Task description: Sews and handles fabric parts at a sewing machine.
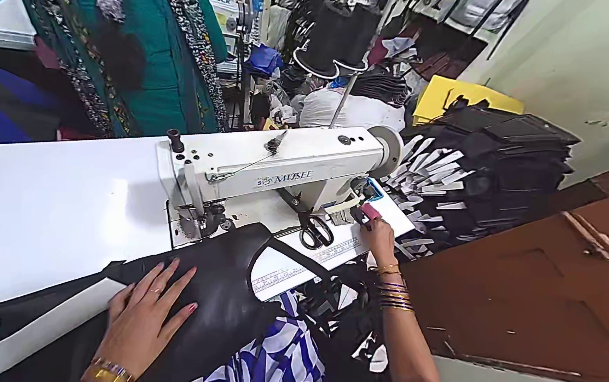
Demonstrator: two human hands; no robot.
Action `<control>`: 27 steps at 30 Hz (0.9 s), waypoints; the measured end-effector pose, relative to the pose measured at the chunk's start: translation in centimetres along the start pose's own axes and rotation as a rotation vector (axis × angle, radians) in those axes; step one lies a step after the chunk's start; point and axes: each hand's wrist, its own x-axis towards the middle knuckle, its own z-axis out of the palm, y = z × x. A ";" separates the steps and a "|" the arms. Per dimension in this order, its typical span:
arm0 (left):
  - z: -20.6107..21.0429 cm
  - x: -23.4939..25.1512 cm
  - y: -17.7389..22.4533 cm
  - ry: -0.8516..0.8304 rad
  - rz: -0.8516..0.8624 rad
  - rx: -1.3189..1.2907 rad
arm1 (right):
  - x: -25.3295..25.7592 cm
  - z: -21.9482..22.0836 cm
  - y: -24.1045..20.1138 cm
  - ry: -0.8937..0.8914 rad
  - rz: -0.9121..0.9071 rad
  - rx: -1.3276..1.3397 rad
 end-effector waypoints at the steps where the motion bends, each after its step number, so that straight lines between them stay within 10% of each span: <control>1: 0.7 0.8 -0.1 -0.004 -0.002 -0.005 | -0.7 -0.3 0.0 0.029 -0.024 0.031; 6: 2.6 2.0 -0.1 -0.172 -0.058 0.030 | -6.8 0.2 -6.3 0.290 -0.356 0.337; 15: 1.5 -2.2 0.3 -0.230 -0.075 -0.008 | -11.5 9.9 -28.1 -0.088 -0.899 0.258; 27: 0.8 -1.7 -1.4 -0.258 -0.075 -0.107 | -11.2 8.6 -25.3 -0.095 -0.725 0.285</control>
